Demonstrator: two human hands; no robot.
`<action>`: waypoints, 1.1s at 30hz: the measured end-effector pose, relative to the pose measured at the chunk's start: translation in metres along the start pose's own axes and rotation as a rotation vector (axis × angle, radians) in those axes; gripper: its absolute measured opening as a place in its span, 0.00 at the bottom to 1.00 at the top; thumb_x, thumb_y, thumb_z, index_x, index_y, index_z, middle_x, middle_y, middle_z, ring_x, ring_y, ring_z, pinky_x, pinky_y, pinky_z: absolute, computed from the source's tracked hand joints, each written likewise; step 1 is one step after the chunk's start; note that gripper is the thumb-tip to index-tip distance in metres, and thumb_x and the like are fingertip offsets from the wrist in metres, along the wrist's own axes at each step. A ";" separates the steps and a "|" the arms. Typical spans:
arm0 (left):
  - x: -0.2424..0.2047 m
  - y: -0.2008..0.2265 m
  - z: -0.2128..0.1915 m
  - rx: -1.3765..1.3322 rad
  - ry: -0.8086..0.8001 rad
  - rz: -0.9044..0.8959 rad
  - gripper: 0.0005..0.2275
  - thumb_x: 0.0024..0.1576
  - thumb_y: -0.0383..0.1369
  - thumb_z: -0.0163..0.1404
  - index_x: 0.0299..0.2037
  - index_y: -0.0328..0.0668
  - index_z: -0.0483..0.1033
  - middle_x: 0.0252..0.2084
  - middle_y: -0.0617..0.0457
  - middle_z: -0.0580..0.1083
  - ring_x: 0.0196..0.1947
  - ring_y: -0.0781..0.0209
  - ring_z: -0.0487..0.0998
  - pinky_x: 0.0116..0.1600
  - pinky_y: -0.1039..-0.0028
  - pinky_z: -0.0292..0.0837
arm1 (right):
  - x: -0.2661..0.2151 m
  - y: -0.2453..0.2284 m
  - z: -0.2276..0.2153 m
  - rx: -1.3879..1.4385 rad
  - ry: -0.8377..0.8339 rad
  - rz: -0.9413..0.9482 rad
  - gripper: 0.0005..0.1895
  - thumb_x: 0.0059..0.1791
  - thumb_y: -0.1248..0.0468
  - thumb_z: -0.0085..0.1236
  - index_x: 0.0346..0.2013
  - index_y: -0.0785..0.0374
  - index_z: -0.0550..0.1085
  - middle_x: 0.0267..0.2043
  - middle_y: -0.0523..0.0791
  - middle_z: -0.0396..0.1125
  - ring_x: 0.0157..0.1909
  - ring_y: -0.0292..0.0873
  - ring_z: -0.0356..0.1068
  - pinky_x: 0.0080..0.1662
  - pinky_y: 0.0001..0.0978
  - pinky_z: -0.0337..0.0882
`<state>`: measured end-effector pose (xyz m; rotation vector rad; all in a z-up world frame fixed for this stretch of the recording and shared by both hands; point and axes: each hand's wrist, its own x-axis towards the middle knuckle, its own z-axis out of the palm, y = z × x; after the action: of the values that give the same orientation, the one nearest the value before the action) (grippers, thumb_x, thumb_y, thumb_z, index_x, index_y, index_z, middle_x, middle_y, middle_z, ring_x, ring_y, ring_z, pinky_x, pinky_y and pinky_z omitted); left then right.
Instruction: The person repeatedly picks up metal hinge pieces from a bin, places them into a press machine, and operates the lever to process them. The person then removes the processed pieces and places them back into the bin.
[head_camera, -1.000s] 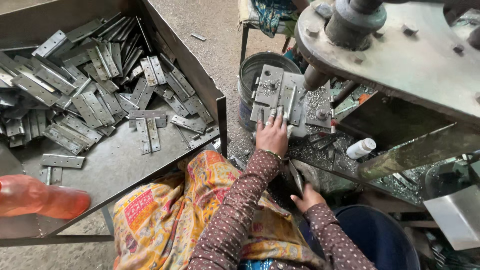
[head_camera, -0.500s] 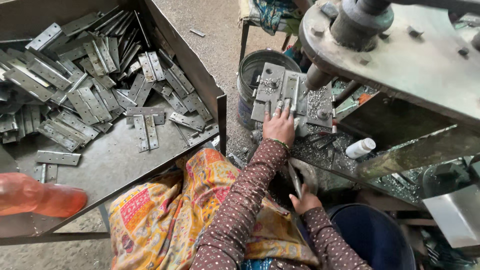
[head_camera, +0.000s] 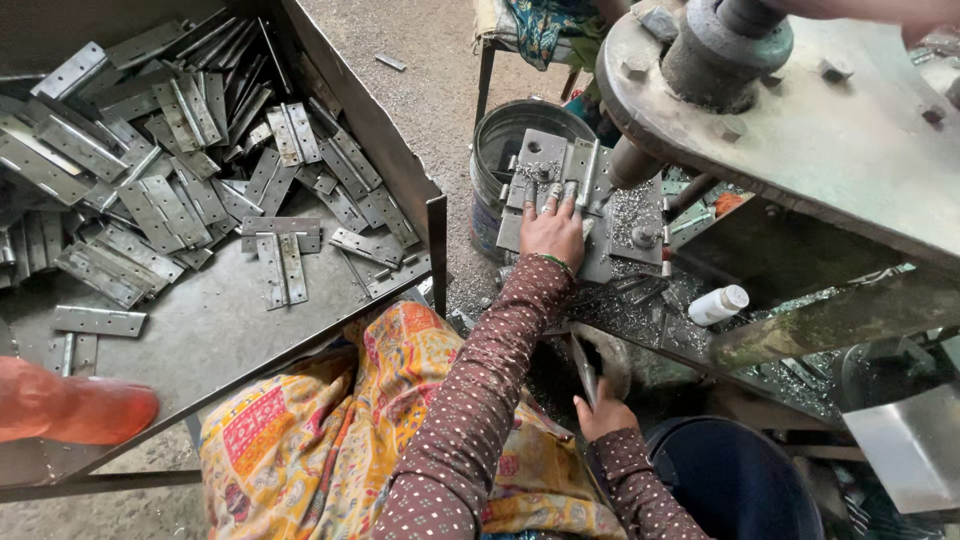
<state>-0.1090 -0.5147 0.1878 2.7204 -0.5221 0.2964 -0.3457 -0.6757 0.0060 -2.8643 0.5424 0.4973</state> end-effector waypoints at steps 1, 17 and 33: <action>0.001 -0.001 0.001 -0.015 -0.011 -0.004 0.15 0.60 0.31 0.41 0.52 0.43 0.78 0.67 0.50 0.68 0.68 0.51 0.67 0.71 0.43 0.53 | 0.004 0.001 0.001 0.018 0.014 -0.054 0.40 0.49 0.41 0.53 0.66 0.62 0.58 0.35 0.60 0.74 0.38 0.63 0.75 0.40 0.54 0.76; -0.148 0.018 -0.023 0.002 0.365 0.239 0.23 0.58 0.45 0.46 0.57 0.37 0.72 0.60 0.43 0.74 0.60 0.48 0.71 0.69 0.42 0.51 | -0.065 -0.051 -0.169 0.598 0.797 -0.390 0.20 0.50 0.62 0.65 0.54 0.65 0.71 0.64 0.51 0.56 0.60 0.49 0.65 0.58 0.40 0.71; -0.050 0.015 -0.002 0.257 0.052 0.123 0.17 0.62 0.33 0.46 0.60 0.41 0.70 0.64 0.44 0.69 0.57 0.57 0.74 0.60 0.53 0.69 | -0.059 -0.045 -0.166 0.599 0.800 -0.345 0.20 0.48 0.63 0.65 0.52 0.66 0.72 0.64 0.52 0.53 0.58 0.49 0.64 0.58 0.41 0.69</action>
<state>-0.1602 -0.5112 0.1809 2.9216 -0.6800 0.4963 -0.3324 -0.6547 0.1862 -2.3751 0.2158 -0.7672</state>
